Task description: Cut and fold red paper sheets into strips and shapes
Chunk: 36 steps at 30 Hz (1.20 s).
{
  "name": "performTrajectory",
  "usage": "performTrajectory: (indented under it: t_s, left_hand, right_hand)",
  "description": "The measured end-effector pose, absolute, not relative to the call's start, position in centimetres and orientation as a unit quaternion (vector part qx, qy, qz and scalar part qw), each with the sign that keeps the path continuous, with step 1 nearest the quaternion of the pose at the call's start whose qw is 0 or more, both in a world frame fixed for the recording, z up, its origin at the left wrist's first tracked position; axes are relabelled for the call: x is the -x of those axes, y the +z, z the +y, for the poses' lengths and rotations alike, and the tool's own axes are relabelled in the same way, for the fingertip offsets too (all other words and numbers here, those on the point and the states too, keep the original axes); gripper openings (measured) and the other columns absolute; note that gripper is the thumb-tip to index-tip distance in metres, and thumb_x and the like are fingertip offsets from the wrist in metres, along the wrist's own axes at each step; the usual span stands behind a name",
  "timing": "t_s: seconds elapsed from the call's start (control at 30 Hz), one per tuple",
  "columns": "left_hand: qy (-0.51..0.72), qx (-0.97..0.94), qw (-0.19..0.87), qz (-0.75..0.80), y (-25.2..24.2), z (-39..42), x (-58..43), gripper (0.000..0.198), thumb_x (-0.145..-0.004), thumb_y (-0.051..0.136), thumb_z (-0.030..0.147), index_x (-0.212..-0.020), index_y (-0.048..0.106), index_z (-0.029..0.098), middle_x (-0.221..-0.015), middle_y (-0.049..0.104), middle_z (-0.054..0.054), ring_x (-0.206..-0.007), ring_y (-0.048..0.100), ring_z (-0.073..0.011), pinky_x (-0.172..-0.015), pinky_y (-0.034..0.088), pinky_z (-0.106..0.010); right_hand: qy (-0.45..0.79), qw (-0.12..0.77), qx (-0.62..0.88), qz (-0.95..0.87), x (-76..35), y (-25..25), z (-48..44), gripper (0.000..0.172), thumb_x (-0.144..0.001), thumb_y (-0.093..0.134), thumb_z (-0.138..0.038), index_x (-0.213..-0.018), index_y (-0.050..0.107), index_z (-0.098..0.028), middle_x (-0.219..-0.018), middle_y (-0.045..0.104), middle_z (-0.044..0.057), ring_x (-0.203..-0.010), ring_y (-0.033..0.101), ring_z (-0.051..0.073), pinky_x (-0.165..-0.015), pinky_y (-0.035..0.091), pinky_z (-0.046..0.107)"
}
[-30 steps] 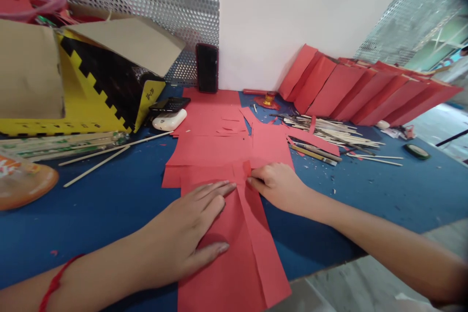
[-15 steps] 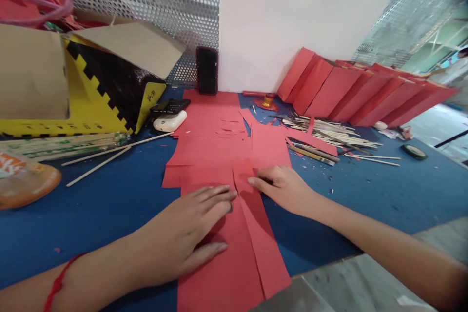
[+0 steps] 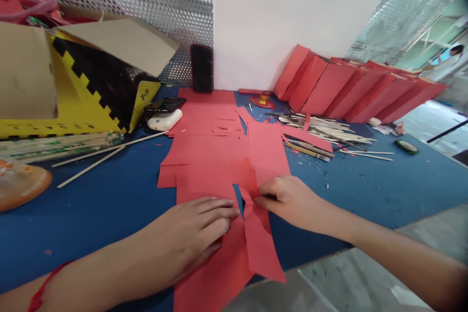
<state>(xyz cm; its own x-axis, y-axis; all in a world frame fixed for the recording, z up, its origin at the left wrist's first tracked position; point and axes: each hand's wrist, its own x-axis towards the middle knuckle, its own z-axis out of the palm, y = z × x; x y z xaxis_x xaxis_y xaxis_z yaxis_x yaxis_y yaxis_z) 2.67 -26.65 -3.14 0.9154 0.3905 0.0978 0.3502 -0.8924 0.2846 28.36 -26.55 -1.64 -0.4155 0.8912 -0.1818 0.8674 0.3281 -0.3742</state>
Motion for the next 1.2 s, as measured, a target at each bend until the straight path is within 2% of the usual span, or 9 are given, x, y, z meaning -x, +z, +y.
performTrajectory:
  t_s: [0.17,0.27,0.53,0.73,0.8,0.87,1.0,1.1,1.2]
  left_hand:
    - [0.093,-0.977,0.117,0.150,-2.9,-26.6,-2.4,0.036,-0.100,0.042,0.013,-0.126,0.065,0.022,-0.137,0.066,-0.002,-0.132,0.057,-0.0182,-0.115,0.042,-0.032]
    - [0.079,-0.985,0.117,0.098,-2.5,-26.7,-2.3,0.036,-0.100,0.042,0.011,-0.124,0.066,0.024,-0.137,0.066,0.003,-0.135,0.054,-0.0154,-0.119,0.037,-0.029]
    - [0.055,-0.986,0.127,0.092,-2.4,-26.6,-2.4,0.033,-0.099,0.050,0.012,-0.124,0.067,0.026,-0.141,0.063,0.003,-0.136,0.052,-0.0160,-0.120,0.035,-0.031]
    - [0.083,-0.982,0.143,0.090,-2.5,-26.4,-2.3,0.037,-0.098,0.049,0.010,-0.125,0.066,0.028,-0.135,0.067,0.003,-0.132,0.056,-0.0164,-0.119,0.037,-0.032]
    - [0.097,-0.983,0.133,0.086,-2.4,-26.3,-2.3,0.035,-0.099,0.046,0.011,-0.124,0.066,0.027,-0.132,0.069,0.002,-0.129,0.059,-0.0158,-0.117,0.039,-0.030]
    - [0.096,-0.985,0.118,0.079,-2.2,-26.3,-2.5,0.033,-0.100,0.046,0.013,-0.122,0.067,0.026,-0.131,0.070,0.001,-0.127,0.060,-0.0156,-0.116,0.039,-0.029]
    - [0.056,-0.990,0.121,0.052,-1.4,-26.4,-2.6,0.022,-0.099,0.053,0.027,-0.113,0.069,0.023,-0.134,0.068,-0.001,-0.126,0.062,-0.0185,-0.116,0.041,-0.031]
    - [0.042,-0.982,0.179,0.034,-0.9,-26.5,-2.4,0.040,-0.088,0.069,0.037,-0.124,0.066,0.021,-0.139,0.064,-0.006,-0.131,0.058,-0.0254,-0.116,0.042,-0.036]
    - [0.013,-0.968,0.250,0.022,-0.5,-26.5,-2.0,0.065,-0.077,0.077,0.031,-0.139,0.058,0.023,-0.145,0.058,-0.008,-0.137,0.052,-0.0307,-0.118,0.038,-0.042]
  right_hand:
    - [0.204,0.042,0.571,-0.794,-28.4,-1.6,-27.2,0.039,-0.098,0.053,-0.039,-0.066,0.063,-0.018,-0.060,0.059,-0.002,-0.053,0.040,0.009,-0.054,0.019,0.028]
    - [0.214,0.033,0.577,-0.788,-28.3,-1.6,-27.8,0.035,-0.093,0.060,-0.037,-0.064,0.061,-0.018,-0.057,0.056,-0.004,-0.051,0.037,0.008,-0.053,0.017,0.028]
    - [0.194,-0.007,0.558,-0.807,-29.1,-1.9,-28.6,0.020,-0.089,0.060,-0.021,-0.071,0.068,-0.019,-0.069,0.070,0.001,-0.058,0.053,0.011,-0.056,0.019,0.028]
    - [0.169,0.022,0.580,-0.797,-32.5,-1.2,-27.6,0.032,-0.097,0.054,-0.033,-0.069,0.063,-0.019,-0.064,0.063,0.001,-0.057,0.051,0.013,-0.057,0.025,0.028]
    - [0.159,0.043,0.605,-0.779,-34.8,-0.7,-25.9,0.034,-0.097,0.051,-0.037,-0.072,0.065,-0.019,-0.068,0.065,0.002,-0.061,0.054,0.015,-0.059,0.031,0.027]
    - [0.131,0.055,0.641,-0.754,-37.3,-0.2,-23.8,0.027,-0.095,0.049,-0.032,-0.083,0.069,-0.019,-0.080,0.070,0.004,-0.070,0.059,0.018,-0.061,0.035,0.027]
    - [0.014,-0.058,0.722,-0.690,-40.7,0.5,-19.9,0.034,-0.095,0.048,-0.036,-0.081,0.071,-0.017,-0.085,0.073,0.010,-0.079,0.064,0.023,-0.061,0.035,0.030]
    - [-0.107,-0.114,0.746,-0.648,-40.0,1.0,-18.8,0.035,-0.095,0.050,-0.041,-0.087,0.071,-0.014,-0.092,0.073,0.017,-0.084,0.067,0.028,-0.060,0.032,0.032]
    - [-0.165,-0.086,0.718,-0.670,-36.9,1.4,-19.4,0.035,-0.097,0.049,-0.041,-0.097,0.069,-0.013,-0.094,0.073,0.018,-0.088,0.068,0.030,-0.064,0.035,0.032]
